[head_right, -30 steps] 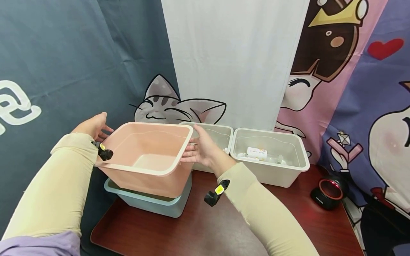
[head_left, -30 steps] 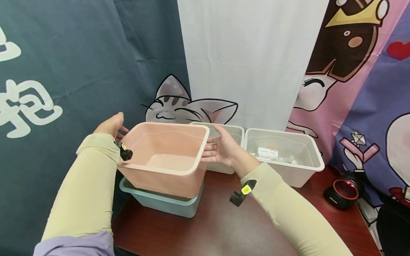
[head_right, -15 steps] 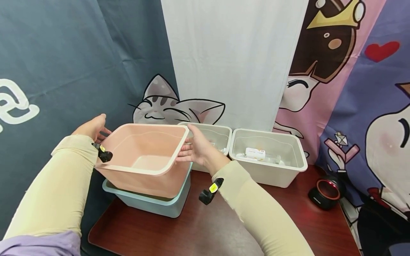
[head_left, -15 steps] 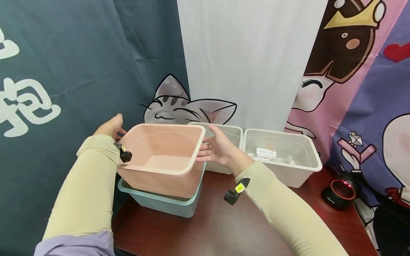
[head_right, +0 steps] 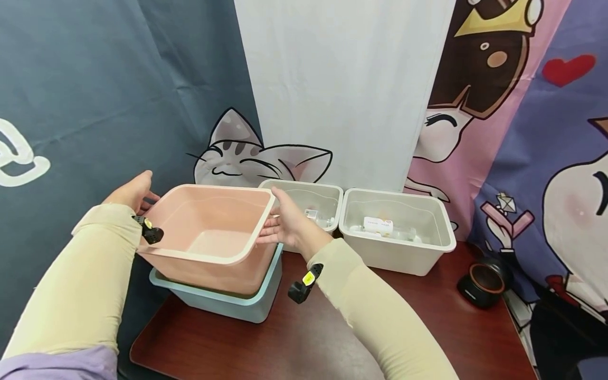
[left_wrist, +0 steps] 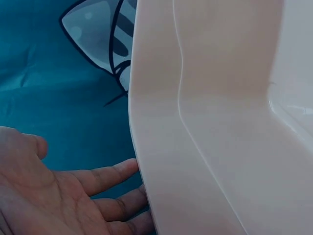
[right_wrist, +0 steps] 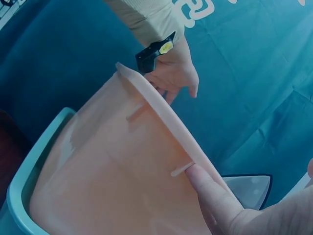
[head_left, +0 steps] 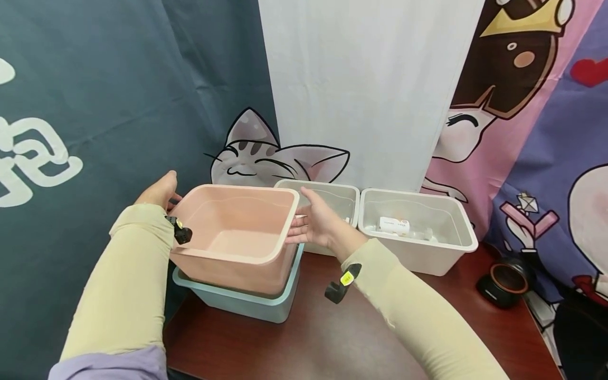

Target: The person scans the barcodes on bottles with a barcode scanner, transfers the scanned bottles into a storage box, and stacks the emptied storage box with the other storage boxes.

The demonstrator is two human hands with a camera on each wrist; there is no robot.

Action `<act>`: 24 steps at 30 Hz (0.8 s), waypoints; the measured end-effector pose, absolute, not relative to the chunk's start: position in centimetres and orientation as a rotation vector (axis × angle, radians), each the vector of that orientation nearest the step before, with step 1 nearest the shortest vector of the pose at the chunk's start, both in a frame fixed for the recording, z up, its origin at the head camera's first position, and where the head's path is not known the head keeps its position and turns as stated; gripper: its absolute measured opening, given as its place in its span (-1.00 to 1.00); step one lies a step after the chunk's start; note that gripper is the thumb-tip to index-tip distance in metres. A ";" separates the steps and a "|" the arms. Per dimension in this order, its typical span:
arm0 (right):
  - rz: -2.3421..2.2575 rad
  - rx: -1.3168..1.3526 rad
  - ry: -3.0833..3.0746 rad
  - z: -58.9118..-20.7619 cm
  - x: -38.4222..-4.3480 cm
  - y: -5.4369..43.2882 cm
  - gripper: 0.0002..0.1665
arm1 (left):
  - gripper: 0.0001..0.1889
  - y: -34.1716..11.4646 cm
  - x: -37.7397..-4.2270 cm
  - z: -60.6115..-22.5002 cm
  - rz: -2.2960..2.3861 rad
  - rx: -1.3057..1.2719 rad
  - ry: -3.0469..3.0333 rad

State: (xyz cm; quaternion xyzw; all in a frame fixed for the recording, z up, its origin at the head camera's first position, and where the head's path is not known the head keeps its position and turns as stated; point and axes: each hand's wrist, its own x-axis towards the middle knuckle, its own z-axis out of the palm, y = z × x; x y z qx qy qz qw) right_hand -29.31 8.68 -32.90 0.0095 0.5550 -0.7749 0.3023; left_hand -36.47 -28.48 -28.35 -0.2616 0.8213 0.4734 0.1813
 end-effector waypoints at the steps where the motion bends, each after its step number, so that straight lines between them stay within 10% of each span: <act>1: -2.054 0.024 1.470 -33.0 -29.3 8.7 0.13 | 0.05 -28.5 -36.4 -28.5 1.329 -0.748 2.311; 24: -1.991 0.074 1.473 -36.7 -29.1 8.5 0.18 | 0.03 -28.5 -36.2 -32.0 1.325 -0.717 2.249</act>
